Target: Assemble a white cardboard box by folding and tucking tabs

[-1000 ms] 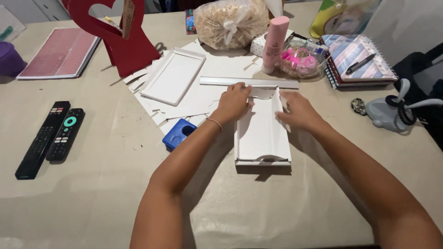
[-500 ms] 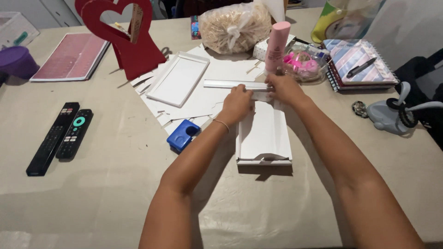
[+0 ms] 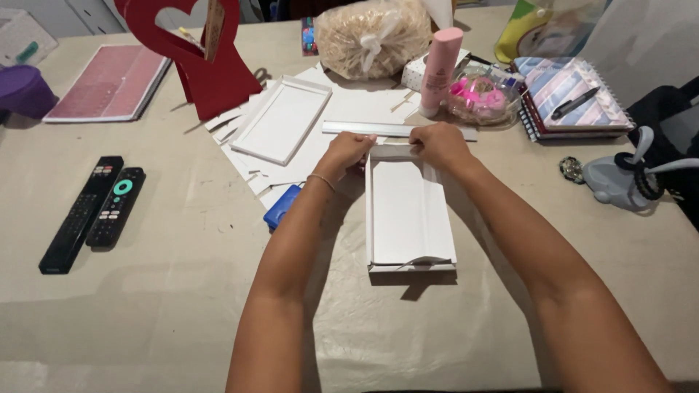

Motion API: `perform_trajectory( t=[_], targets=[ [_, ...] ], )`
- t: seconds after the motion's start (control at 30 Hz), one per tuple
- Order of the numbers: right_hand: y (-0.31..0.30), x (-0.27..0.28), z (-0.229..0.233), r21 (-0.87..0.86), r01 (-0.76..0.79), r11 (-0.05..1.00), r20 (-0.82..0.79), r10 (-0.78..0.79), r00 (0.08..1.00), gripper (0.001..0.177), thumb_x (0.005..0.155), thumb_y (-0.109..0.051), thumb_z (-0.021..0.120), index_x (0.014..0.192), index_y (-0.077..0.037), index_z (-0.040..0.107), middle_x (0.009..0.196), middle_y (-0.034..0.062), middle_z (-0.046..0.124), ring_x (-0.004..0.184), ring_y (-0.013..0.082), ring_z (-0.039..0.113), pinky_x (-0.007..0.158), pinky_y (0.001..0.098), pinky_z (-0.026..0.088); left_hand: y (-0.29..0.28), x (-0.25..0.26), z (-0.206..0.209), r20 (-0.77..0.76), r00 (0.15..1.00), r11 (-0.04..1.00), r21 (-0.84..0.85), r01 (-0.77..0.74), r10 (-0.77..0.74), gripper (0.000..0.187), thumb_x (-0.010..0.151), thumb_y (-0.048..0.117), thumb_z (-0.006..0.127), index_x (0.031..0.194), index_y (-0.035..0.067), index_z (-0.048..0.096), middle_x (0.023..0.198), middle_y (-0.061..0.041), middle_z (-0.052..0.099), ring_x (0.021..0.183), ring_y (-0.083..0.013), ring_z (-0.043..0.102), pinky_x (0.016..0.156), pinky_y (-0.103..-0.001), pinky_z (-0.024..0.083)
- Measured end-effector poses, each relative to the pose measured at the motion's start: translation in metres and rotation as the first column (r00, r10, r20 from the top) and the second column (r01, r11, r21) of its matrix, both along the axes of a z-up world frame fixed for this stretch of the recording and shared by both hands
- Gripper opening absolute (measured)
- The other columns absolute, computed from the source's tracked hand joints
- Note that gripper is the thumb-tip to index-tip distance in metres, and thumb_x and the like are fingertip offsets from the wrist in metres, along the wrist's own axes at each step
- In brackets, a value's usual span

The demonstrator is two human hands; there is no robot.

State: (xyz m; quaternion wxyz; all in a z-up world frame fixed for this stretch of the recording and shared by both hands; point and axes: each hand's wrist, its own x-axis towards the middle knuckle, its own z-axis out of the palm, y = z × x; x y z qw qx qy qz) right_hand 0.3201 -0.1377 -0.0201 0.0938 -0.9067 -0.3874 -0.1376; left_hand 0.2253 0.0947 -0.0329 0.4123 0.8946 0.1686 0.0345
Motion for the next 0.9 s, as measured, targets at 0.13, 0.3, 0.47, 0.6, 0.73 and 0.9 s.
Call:
perform_trajectory(
  t=[0.13,0.3,0.47,0.6,0.73,0.9],
  targets=[
    [-0.001,-0.001,-0.013,-0.065,-0.040,0.997,0.155,0.050,0.987,0.011,0.080,-0.031,0.074,0.091,-0.032,0.071,0.077,0.0032,0.072,0.080,0.0335,0.074,0.072,0.0478,0.062,-0.005,0.004,0.001,-0.021,0.998,0.985,-0.160,-0.069,0.067,0.035,0.078,0.051,0.073,0.071,0.017,0.077,0.057,-0.005,0.069,0.061,-0.0223,0.074,0.060,-0.035,0.058],
    [0.007,-0.004,-0.031,-0.243,-0.099,0.965,0.458,0.204,0.865,0.004,0.078,-0.014,0.067,0.080,-0.017,0.067,0.069,0.0035,0.068,0.061,0.0245,0.069,0.051,0.0386,0.057,-0.009,0.000,0.020,-0.049,0.999,0.995,0.102,0.010,-0.005,0.042,0.085,0.044,0.074,0.101,0.006,0.081,0.099,-0.023,0.077,0.110,-0.0450,0.070,0.095,-0.051,0.055],
    [0.012,-0.017,-0.031,-0.330,-0.084,0.940,0.525,0.257,0.811,0.011,0.076,-0.011,0.068,0.086,-0.012,0.066,0.070,0.0061,0.067,0.060,0.0253,0.070,0.047,0.0391,0.055,-0.022,-0.029,0.050,-0.044,0.999,0.972,0.233,0.024,-0.014,0.033,0.089,0.042,0.072,0.099,0.013,0.083,0.097,-0.021,0.077,0.110,-0.0462,0.070,0.093,-0.052,0.057],
    [0.009,-0.043,-0.009,-0.355,-0.069,0.933,0.585,0.278,0.762,0.012,0.079,-0.010,0.068,0.091,-0.011,0.067,0.075,0.0070,0.068,0.066,0.0245,0.071,0.050,0.0363,0.056,-0.030,-0.045,0.070,-0.084,0.995,0.990,0.127,0.059,-0.048,0.055,0.088,0.058,0.065,0.101,0.007,0.082,0.107,-0.025,0.076,0.116,-0.0475,0.068,0.098,-0.050,0.055],
    [0.001,-0.052,0.007,-0.325,-0.114,0.939,0.561,0.288,0.776,0.020,0.081,-0.013,0.069,0.101,-0.010,0.070,0.085,0.0084,0.070,0.078,0.0270,0.073,0.058,0.0364,0.059,-0.026,-0.034,0.055,-0.101,0.995,0.989,0.144,0.040,-0.026,0.050,0.080,0.056,0.073,0.100,0.011,0.083,0.105,-0.021,0.077,0.114,-0.0450,0.069,0.096,-0.050,0.055],
    [-0.012,-0.076,0.040,-0.113,-0.233,0.966,0.062,0.241,0.969,0.046,0.087,-0.014,0.073,0.133,-0.015,0.067,0.117,0.0208,0.071,0.109,0.0434,0.069,0.086,0.0532,0.060,-0.024,-0.030,0.054,-0.114,0.993,0.992,0.121,0.032,-0.018,0.049,0.079,0.057,0.072,0.098,0.013,0.082,0.107,-0.022,0.076,0.116,-0.0443,0.068,0.097,-0.050,0.055]
  ],
)
